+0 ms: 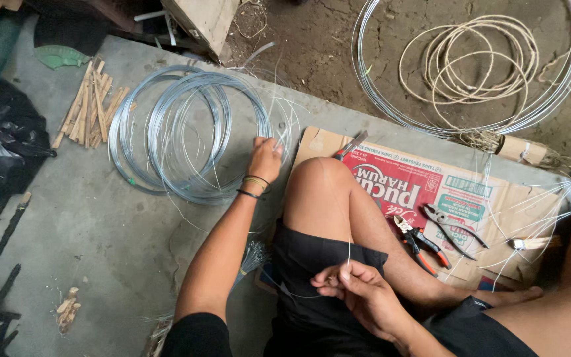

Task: The person sits on the floor and uses pliers to cut and twist thin metal wire into small loops. They repeatedly measure, cut, and bend the wire, occasionally using a small cylindrical object to assist in shaping the loops.

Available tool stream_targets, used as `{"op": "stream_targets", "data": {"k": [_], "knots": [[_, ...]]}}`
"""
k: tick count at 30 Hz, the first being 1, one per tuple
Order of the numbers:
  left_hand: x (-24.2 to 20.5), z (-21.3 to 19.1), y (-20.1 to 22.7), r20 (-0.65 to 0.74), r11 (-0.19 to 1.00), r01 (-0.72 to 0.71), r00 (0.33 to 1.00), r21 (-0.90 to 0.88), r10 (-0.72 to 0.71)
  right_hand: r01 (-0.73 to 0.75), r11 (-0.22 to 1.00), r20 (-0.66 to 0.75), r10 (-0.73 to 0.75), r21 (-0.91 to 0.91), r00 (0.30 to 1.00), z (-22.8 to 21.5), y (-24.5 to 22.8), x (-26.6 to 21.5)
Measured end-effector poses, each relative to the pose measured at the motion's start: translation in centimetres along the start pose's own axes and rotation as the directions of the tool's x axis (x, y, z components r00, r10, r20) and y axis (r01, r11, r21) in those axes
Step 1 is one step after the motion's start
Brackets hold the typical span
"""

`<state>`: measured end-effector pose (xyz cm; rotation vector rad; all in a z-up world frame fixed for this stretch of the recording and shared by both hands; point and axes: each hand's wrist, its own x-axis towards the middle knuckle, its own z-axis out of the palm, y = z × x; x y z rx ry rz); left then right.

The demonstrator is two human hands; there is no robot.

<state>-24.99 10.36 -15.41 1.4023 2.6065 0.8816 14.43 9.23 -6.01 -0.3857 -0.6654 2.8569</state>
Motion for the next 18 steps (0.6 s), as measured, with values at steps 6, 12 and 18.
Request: {"op": "stream_targets", "data": {"k": [6,12,18], "knots": [[2.3,-0.8,-8.9,-0.202,0.963,0.224,0.96,0.15,-0.192,0.047,0.999,-0.024,-0.047,0.01,0.999,-4.4,1.4,-5.4],[2.6,-4.6,-11.4,-0.14,0.937,0.288,0.954,0.196,-0.264,0.363,0.925,-0.127,-0.348,0.117,0.929,-9.2,-2.1,-9.4],[2.6,-6.7,-3.2,0.179,0.844,0.358,0.872,0.4,-0.455,0.59,0.807,-0.159,-0.58,0.016,0.799,-10.9,-9.5,-12.6]]}}
